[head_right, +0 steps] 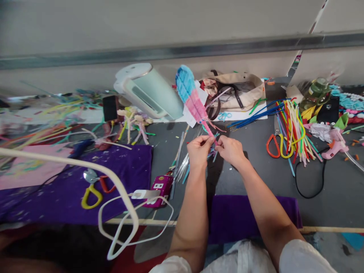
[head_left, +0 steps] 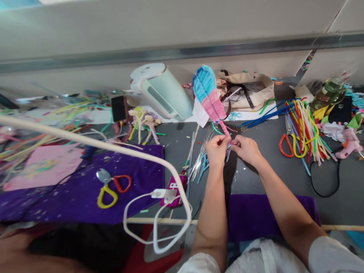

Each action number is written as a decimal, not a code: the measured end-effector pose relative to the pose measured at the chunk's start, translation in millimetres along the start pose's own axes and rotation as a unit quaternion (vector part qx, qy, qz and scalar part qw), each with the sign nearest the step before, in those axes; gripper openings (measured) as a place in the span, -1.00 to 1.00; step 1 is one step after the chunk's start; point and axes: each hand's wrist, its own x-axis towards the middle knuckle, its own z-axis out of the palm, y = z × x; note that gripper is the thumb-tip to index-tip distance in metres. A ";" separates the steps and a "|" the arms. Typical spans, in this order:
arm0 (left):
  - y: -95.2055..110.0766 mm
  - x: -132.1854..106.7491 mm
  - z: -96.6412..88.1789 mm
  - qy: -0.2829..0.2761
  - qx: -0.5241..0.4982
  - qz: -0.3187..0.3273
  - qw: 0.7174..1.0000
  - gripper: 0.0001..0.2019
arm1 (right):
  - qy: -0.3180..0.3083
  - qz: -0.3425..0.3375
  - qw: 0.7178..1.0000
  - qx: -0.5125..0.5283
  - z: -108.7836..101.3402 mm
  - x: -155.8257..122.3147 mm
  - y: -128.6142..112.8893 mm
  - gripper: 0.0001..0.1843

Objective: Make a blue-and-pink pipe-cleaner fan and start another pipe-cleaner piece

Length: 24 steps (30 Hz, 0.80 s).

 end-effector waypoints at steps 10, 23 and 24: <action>2.5 -1.5 1.7 -0.014 0.001 0.014 1.000 -0.85 | 0.051 -0.010 0.996 -0.072 9.2 -3.7 -7.0 -0.87; 5.9 -2.2 -1.1 -0.050 -0.039 0.007 0.998 -0.82 | -0.152 -0.072 0.944 0.284 -3.0 9.4 30.6 -0.84; 5.9 -2.3 -0.8 -0.050 -0.036 0.009 0.998 -0.82 | -0.154 -0.074 0.942 0.288 -2.2 9.7 31.4 -0.84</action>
